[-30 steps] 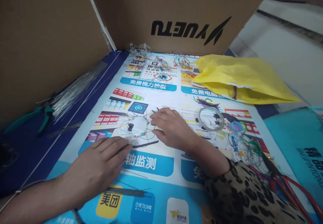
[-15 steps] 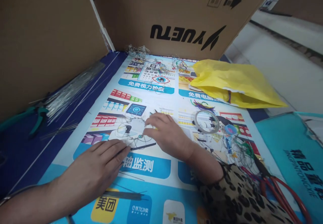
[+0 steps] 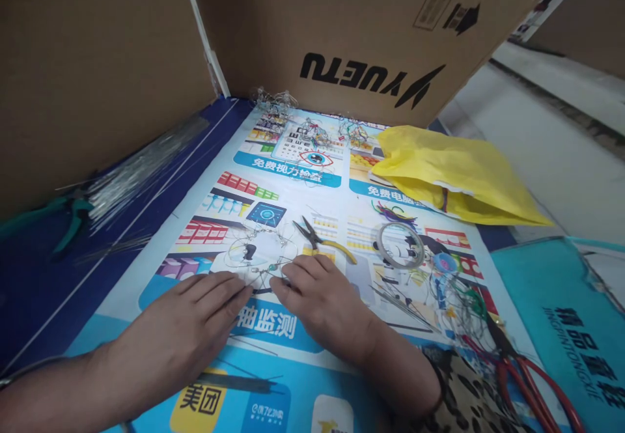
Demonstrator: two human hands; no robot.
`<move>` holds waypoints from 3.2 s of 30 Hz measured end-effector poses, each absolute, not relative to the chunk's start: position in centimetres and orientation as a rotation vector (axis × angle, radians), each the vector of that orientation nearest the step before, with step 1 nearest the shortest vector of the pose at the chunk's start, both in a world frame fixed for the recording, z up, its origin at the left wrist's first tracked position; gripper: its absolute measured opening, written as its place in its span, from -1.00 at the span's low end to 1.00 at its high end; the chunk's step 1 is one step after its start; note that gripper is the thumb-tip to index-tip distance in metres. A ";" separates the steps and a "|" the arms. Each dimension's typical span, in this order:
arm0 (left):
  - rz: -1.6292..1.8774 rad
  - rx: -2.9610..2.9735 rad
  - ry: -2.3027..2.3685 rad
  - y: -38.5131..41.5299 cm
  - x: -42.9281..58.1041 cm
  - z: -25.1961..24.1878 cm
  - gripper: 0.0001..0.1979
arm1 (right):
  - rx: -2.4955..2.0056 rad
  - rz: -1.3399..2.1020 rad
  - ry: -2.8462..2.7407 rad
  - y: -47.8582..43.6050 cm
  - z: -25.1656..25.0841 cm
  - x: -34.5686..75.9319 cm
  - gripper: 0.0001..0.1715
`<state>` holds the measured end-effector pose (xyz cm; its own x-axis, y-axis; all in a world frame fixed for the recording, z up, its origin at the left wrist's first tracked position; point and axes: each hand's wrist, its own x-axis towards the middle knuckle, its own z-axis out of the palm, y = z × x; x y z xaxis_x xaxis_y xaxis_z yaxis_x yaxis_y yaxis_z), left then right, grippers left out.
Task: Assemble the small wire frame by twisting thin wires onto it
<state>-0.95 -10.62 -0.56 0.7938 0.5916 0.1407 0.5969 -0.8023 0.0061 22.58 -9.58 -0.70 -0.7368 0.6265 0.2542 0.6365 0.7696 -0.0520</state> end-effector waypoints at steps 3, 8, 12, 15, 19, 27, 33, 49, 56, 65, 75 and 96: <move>-0.186 -2.938 -0.967 -10.6 -0.9 -0.7 -0.62 | -1.048 -0.152 -2.758 -10.7 -0.4 22.0 -0.67; -0.205 -2.937 -0.934 -10.6 -1.0 -0.8 -0.61 | -1.118 -0.291 -2.855 -11.8 -0.1 21.0 -0.61; -0.213 -2.930 -0.932 -10.6 -0.9 -0.6 -0.62 | -1.131 -0.333 -2.862 -11.9 -0.3 20.8 -0.60; -0.193 -2.930 -0.926 -10.6 -0.9 -0.5 -0.63 | -1.143 -0.379 -2.847 -12.1 -0.6 20.7 -0.59; -0.155 -2.948 -0.932 -10.5 -0.9 -0.6 -0.63 | -1.160 -0.438 -2.831 -12.6 -0.8 20.7 -0.55; -0.165 -2.966 -0.912 -10.6 -1.0 -0.7 -0.62 | -1.147 -0.452 -2.797 -12.7 -1.2 20.7 -0.52; -0.199 -3.000 -0.920 -10.2 -1.2 -0.6 -0.65 | -1.140 -0.468 -2.744 -12.5 -1.3 20.7 -0.53; -0.324 -3.118 -1.081 -8.8 -1.1 0.5 -0.67 | -1.108 -0.469 -2.724 -12.5 -1.5 20.8 -0.50; -0.386 -3.139 -1.125 -7.9 -1.5 1.3 -0.68 | -1.101 -0.476 -2.713 -12.4 -1.5 20.7 -0.53; -0.482 -2.978 -1.008 -3.4 -2.1 1.2 -0.74 | -1.129 -0.496 -2.749 -12.4 -1.5 20.7 -0.53; -0.407 -3.004 -0.987 -2.8 -1.8 0.8 -0.76 | -1.129 -0.488 -2.734 -12.4 -1.5 20.7 -0.53; -0.230 -2.893 -0.951 -0.8 2.6 0.9 -0.76 | -1.142 -0.334 -2.819 -12.3 -0.7 20.7 -0.55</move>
<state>2.58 -0.75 0.90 0.7952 0.5822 0.1697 0.5954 -0.8026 -0.0365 20.66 -12.31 -0.65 -0.7185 0.6777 0.1567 0.6956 0.6980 0.1701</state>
